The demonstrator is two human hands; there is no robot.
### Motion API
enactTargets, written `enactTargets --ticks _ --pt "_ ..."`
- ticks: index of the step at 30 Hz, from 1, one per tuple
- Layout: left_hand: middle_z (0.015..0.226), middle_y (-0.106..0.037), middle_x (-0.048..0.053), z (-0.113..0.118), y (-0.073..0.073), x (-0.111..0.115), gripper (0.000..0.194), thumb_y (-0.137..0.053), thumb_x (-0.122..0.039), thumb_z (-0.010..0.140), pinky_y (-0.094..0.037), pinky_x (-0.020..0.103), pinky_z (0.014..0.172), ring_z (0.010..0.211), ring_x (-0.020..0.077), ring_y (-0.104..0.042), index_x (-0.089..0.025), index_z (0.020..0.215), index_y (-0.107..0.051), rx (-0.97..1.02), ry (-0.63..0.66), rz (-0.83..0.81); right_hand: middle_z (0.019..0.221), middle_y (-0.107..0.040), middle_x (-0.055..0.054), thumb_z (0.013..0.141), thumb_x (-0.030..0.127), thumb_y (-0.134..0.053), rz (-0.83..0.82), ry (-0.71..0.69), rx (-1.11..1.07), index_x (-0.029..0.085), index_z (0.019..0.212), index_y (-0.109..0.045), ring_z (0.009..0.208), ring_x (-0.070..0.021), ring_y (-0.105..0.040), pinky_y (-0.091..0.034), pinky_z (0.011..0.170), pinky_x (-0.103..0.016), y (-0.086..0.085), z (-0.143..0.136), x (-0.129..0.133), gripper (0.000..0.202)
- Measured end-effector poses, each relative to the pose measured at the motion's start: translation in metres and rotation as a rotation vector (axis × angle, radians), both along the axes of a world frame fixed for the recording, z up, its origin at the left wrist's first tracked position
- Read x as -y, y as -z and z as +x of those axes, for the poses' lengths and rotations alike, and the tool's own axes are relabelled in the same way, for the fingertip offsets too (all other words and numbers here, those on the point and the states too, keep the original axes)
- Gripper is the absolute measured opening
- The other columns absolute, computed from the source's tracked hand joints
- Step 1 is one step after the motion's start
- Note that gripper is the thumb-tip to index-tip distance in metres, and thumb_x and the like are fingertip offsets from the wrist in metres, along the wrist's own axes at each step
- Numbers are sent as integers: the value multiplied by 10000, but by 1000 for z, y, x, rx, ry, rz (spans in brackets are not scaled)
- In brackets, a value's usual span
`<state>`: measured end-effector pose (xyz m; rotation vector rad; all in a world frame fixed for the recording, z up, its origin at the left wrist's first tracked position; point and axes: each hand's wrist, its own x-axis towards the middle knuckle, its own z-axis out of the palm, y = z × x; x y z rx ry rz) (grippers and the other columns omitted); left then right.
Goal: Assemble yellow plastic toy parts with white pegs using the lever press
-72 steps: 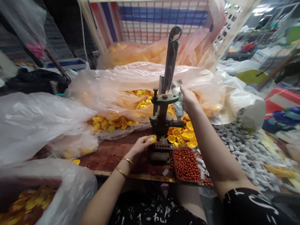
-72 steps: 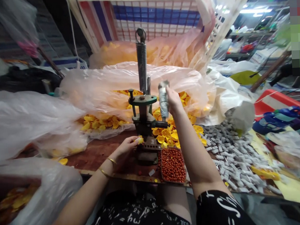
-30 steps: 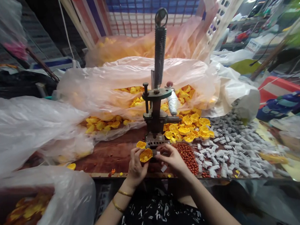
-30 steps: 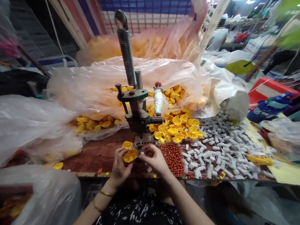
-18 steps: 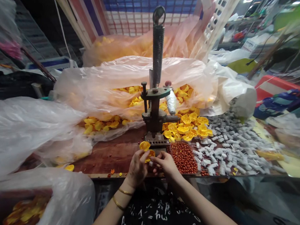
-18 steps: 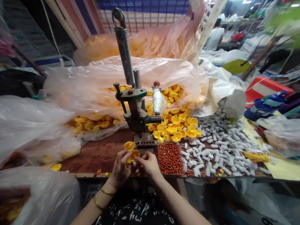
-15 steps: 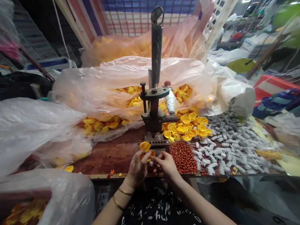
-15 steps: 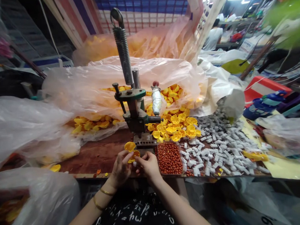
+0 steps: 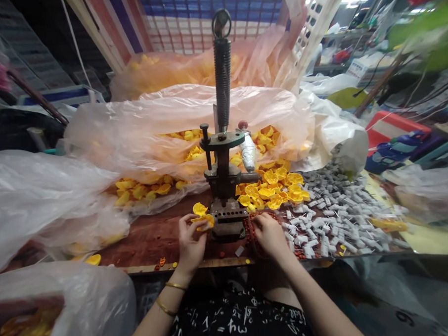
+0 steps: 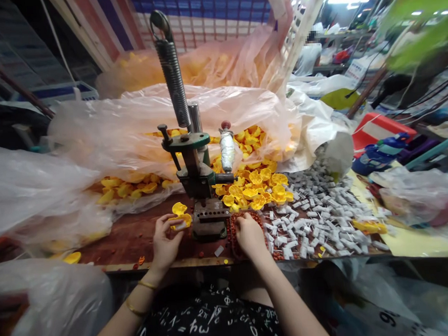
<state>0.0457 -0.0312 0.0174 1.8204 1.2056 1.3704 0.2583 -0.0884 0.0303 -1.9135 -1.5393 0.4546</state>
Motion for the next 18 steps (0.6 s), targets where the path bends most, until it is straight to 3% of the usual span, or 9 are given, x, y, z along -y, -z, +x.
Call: enactTargets --ticks 4,7,10,13,18 --pt "900 -654 66 5 2 -3 340 -801 -183 522 -502 306 784 839 183 -626 -135 832 -670 576 -27 -616 813 -610 -78 781 88 -484 -196 -53 230 168 711 -690 741 -167 -603 -430 680 -251 10 31 -3 232" --pt "838 -708 63 11 -3 1 360 -826 -137 486 -492 246 755 781 151 -649 -112 814 -682 846 9 -867 790 -615 -66 772 125 -515 -76 -26 148 163 713 -658 709 -167 -596 -432 656 -254 9 29 -2 160" --pt "859 -727 75 15 -13 8 286 -820 -121 530 -498 239 784 797 150 -664 -99 788 -701 972 55 -949 713 -626 -24 757 160 -540 119 -35 -124 172 750 -614 644 -144 -590 -444 618 -234 1 7 -3 75" --pt "867 -730 70 20 -19 13 251 -818 -142 564 -504 237 797 791 145 -666 -98 789 -713 1022 100 -960 685 -632 -4 747 161 -552 228 -182 -341 183 769 -613 618 -128 -590 -460 592 -216 -5 -28 -8 68" --pt "860 -732 67 24 -22 16 264 -836 -200 556 -489 220 798 833 155 -662 -110 778 -725 980 135 -908 721 -645 -27 772 178 -584 343 -218 -390 192 764 -653 685 -142 -608 -484 631 -231 0 -64 -17 71"
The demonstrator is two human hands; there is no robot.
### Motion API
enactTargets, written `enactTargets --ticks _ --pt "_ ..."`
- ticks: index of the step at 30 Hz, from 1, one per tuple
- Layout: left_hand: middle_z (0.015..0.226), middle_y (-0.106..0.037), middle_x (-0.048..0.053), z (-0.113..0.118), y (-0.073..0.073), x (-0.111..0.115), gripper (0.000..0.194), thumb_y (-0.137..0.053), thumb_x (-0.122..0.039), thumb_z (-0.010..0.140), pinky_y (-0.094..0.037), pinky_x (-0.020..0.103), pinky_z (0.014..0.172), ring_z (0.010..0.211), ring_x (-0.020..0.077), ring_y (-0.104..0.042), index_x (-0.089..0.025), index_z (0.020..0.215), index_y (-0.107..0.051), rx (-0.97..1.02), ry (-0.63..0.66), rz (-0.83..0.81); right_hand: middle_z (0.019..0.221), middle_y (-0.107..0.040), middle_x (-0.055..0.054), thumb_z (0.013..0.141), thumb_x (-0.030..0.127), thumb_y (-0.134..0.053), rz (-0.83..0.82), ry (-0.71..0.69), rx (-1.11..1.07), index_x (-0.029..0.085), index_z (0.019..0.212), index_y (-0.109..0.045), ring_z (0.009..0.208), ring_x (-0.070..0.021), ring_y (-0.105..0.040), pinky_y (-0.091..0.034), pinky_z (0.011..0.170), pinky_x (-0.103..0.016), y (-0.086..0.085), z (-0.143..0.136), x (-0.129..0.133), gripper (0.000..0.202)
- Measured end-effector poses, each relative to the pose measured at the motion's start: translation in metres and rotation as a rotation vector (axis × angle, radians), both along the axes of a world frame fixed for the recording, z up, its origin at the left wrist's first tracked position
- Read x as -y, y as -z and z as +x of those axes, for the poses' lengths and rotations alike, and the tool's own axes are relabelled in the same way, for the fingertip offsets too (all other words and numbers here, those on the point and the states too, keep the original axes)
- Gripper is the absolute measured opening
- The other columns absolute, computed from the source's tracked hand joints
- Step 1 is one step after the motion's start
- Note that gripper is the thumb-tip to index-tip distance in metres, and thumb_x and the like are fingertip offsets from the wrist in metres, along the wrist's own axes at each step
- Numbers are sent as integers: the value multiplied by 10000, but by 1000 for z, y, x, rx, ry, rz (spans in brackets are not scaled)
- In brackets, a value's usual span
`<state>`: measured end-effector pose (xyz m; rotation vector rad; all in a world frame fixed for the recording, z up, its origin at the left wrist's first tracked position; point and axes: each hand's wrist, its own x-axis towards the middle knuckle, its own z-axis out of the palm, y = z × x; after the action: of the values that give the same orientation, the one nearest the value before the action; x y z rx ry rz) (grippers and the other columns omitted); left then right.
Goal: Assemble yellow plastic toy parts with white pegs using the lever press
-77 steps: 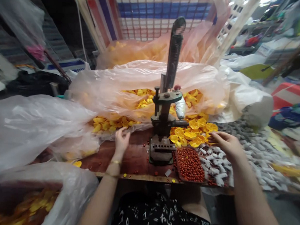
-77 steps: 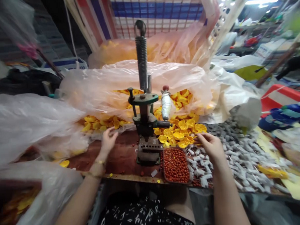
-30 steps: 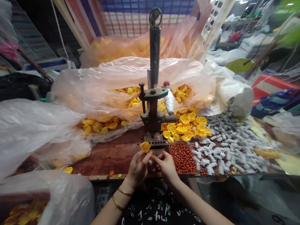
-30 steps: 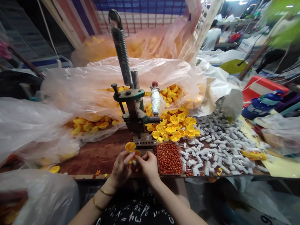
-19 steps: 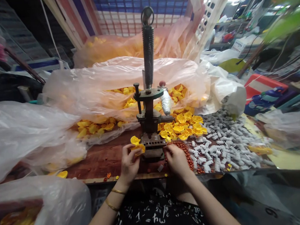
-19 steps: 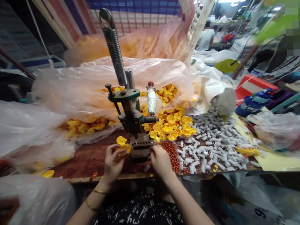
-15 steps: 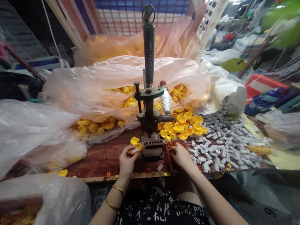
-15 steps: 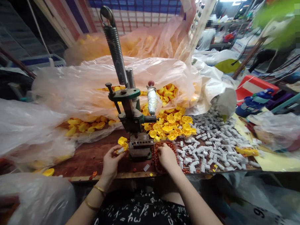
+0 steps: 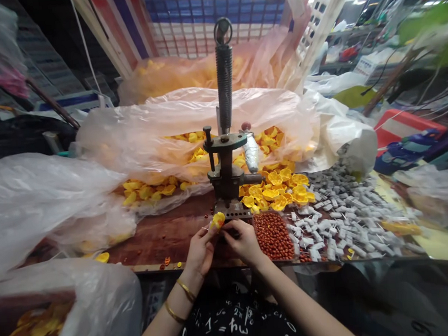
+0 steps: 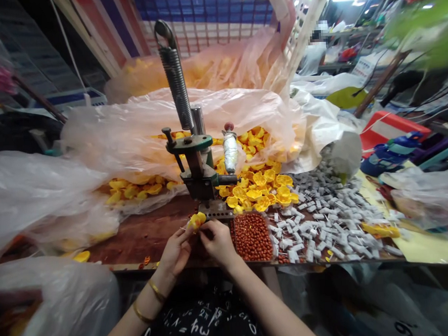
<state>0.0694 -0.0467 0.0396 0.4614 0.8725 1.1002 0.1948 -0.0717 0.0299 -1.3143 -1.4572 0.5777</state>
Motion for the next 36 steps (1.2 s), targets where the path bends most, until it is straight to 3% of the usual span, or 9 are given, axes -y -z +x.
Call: enactTargets --ticks 5,10,13,17,20,24,32,36 --pt "898 -731 81 -4 1 -1 304 -844 -226 543 -474 257 849 890 186 -659 -108 797 -727 -28 40 18 730 -641 -43 791 186 -564 48 -29 17 191 754 -680 672 -142 -599 -475 616 -234 3 2 -2 122" --pt "870 -731 87 -4 3 0 346 -850 -231 524 -479 308 866 906 219 -658 -103 821 -726 -56 40 -11 674 -678 -29 720 192 -625 -244 -77 -142 182 696 -685 625 -160 -624 -488 596 -249 -1 5 -6 65" --pt "872 -726 82 -7 4 0 342 -848 -247 528 -495 305 843 900 217 -658 -110 814 -720 -49 54 -16 712 -684 -34 714 173 -623 -187 -70 -68 188 703 -685 683 -166 -624 -485 654 -260 -4 4 -8 65" --pt "831 -717 66 -16 4 -1 317 -840 -256 552 -518 270 766 824 190 -663 -121 808 -708 -64 127 -76 655 -657 -10 735 275 -667 -196 -50 -94 185 692 -659 605 -134 -588 -454 579 -217 -5 5 -8 101" --pt "847 -716 70 -23 2 -3 238 -793 -229 628 -530 273 766 841 195 -660 -127 824 -706 -37 193 -99 683 -639 -19 772 340 -661 -123 -50 98 182 663 -650 618 -122 -564 -420 587 -205 -2 8 -9 193" --pt "838 -714 71 -24 -5 -14 81 -671 -120 734 -547 249 719 752 156 -659 -113 808 -702 -75 170 -124 763 -643 -36 813 409 -625 -87 -4 342 189 720 -669 690 -126 -572 -398 622 -200 -4 11 -18 244" --pt "704 -686 61 -12 -33 -35 76 -613 -118 789 -536 224 559 569 126 -640 -99 826 -676 -259 198 -112 749 -627 -15 785 447 -652 -56 47 229 190 737 -694 690 -116 -567 -387 629 -195 -8 8 -37 264" --pt "706 -693 59 -11 -27 -36 72 -658 -99 737 -521 216 547 579 131 -646 -102 807 -677 -327 140 -23 749 -623 -13 793 443 -646 -57 69 283 180 717 -674 713 -122 -557 -378 662 -212 -7 10 -37 276"
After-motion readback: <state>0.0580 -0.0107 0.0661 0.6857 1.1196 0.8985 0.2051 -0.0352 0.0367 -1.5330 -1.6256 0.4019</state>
